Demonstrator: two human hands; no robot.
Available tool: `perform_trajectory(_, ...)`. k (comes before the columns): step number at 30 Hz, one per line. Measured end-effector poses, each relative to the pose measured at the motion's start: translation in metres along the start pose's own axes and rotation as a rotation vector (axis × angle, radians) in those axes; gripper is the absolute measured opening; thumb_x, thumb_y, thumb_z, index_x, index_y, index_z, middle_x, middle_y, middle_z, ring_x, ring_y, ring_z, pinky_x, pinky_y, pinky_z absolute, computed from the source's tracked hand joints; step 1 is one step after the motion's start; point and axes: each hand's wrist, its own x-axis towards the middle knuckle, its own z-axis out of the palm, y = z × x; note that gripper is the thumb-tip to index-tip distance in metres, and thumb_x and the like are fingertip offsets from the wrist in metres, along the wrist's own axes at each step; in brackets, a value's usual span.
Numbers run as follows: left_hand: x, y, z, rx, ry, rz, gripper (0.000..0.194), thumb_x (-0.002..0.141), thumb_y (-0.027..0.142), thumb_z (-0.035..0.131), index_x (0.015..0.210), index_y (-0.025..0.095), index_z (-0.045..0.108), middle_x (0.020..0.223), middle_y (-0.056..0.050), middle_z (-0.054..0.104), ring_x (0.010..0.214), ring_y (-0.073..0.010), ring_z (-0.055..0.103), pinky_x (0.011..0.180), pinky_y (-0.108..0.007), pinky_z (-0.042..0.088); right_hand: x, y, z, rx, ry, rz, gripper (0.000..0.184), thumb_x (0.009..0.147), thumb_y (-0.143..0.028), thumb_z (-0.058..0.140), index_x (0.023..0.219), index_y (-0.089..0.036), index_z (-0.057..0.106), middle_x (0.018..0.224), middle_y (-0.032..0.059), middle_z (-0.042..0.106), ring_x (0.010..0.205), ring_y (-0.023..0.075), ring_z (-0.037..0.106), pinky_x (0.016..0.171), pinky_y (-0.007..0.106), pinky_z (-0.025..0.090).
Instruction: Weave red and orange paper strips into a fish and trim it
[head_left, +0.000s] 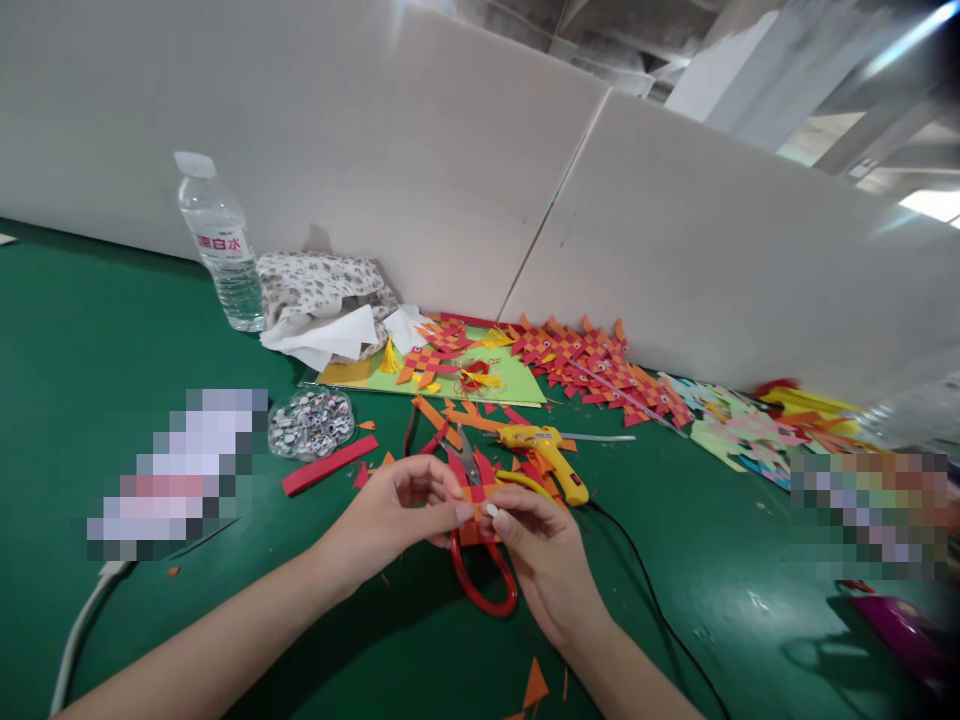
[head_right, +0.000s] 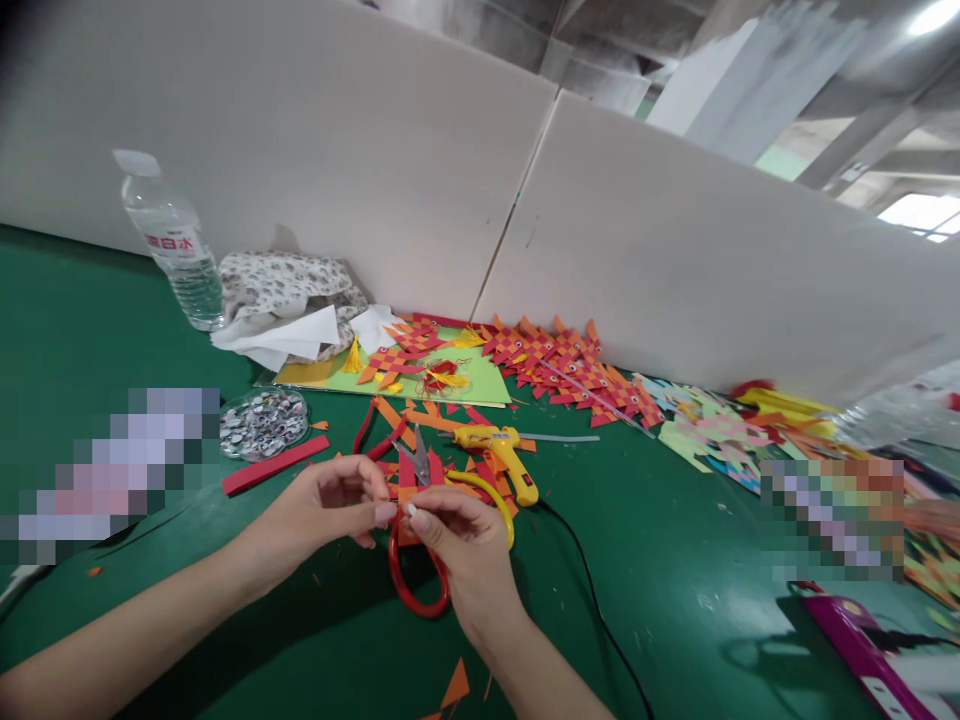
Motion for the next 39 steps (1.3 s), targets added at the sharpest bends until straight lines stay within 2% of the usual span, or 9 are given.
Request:
perform_trajectory(2, -0.002, 0.000, 0.000, 0.111, -0.019, 0.010, 0.030, 0.069, 0.042, 0.069, 0.067, 0.016, 0.055, 0.059, 0.005, 0.050, 0.053, -0.0078, 0.048, 0.048, -0.019, 0.042, 0.000, -0.001, 0.000, -0.017, 0.002, 0.001, 0.014, 0.062, -0.027, 0.080, 0.074, -0.026, 0.075, 0.078, 0.0006, 0.068, 0.069, 0.0126, 0.061, 0.066, 0.026, 0.053)
perform_trajectory(4, -0.005, 0.000, 0.001, 0.232, -0.086, 0.015, 0.036, 0.081, 0.047, 0.054, 0.064, 0.015, 0.054, 0.053, 0.005, 0.044, 0.047, -0.0069, 0.041, 0.045, -0.020, 0.033, 0.000, 0.000, -0.001, -0.060, -0.024, -0.038, 0.010, 0.065, -0.026, 0.078, 0.074, -0.026, 0.075, 0.077, 0.0000, 0.066, 0.072, 0.0121, 0.059, 0.068, 0.024, 0.051)
perform_trajectory(6, -0.009, 0.001, 0.002, 0.298, -0.167, 0.024, 0.044, 0.089, 0.047, 0.039, 0.061, 0.015, 0.052, 0.052, 0.005, 0.039, 0.047, -0.0073, 0.035, 0.045, -0.021, 0.027, 0.000, 0.001, -0.003, -0.104, -0.054, -0.083, 0.008, 0.066, -0.025, 0.077, 0.074, -0.027, 0.074, 0.075, -0.0004, 0.063, 0.075, 0.0121, 0.057, 0.068, 0.024, 0.049)
perform_trajectory(9, -0.013, 0.003, 0.003, 0.289, -0.245, 0.039, 0.043, 0.092, 0.042, 0.031, 0.061, 0.017, 0.047, 0.056, 0.005, 0.037, 0.052, -0.0089, 0.033, 0.048, -0.023, 0.025, 0.000, 0.004, -0.005, -0.146, -0.088, -0.125, 0.011, 0.065, -0.024, 0.078, 0.074, -0.029, 0.074, 0.076, -0.0004, 0.059, 0.075, 0.0122, 0.055, 0.065, 0.023, 0.048)
perform_trajectory(16, -0.020, 0.008, 0.007, 0.392, -0.368, 0.026, 0.042, 0.094, 0.041, 0.028, 0.069, 0.016, 0.052, 0.056, 0.005, 0.037, 0.054, -0.0092, 0.035, 0.053, -0.023, 0.028, -0.002, 0.004, -0.005, -0.164, -0.129, -0.135, 0.012, 0.063, -0.027, 0.079, 0.074, -0.032, 0.075, 0.072, -0.0010, 0.054, 0.067, 0.0105, 0.052, 0.057, 0.022, 0.044)
perform_trajectory(21, -0.022, 0.013, 0.010, 0.447, -0.370, 0.052, 0.041, 0.095, 0.039, 0.026, 0.067, 0.017, 0.046, 0.058, 0.005, 0.038, 0.056, -0.0086, 0.036, 0.058, -0.022, 0.030, -0.003, 0.003, -0.005, -0.193, -0.143, -0.150, 0.011, 0.065, -0.028, 0.079, 0.074, -0.033, 0.075, 0.071, -0.0010, 0.053, 0.066, 0.0106, 0.052, 0.057, 0.022, 0.043)
perform_trajectory(30, -0.023, 0.011, 0.012, 0.364, -0.395, 0.058, 0.038, 0.095, 0.038, 0.026, 0.066, 0.018, 0.040, 0.059, 0.005, 0.037, 0.056, -0.0101, 0.034, 0.056, -0.023, 0.030, -0.005, 0.003, -0.004, -0.204, -0.154, -0.195, 0.013, 0.066, -0.026, 0.078, 0.075, -0.034, 0.075, 0.070, -0.0022, 0.054, 0.067, 0.0099, 0.051, 0.059, 0.022, 0.041)
perform_trajectory(39, -0.024, 0.007, 0.012, 0.343, -0.406, 0.066, 0.038, 0.095, 0.039, 0.025, 0.070, 0.018, 0.045, 0.060, 0.005, 0.038, 0.057, -0.0108, 0.034, 0.056, -0.024, 0.029, -0.007, 0.003, -0.003, -0.178, -0.157, -0.188, 0.012, 0.066, -0.028, 0.078, 0.075, -0.034, 0.075, 0.071, -0.0026, 0.053, 0.067, 0.0089, 0.051, 0.059, 0.021, 0.041)
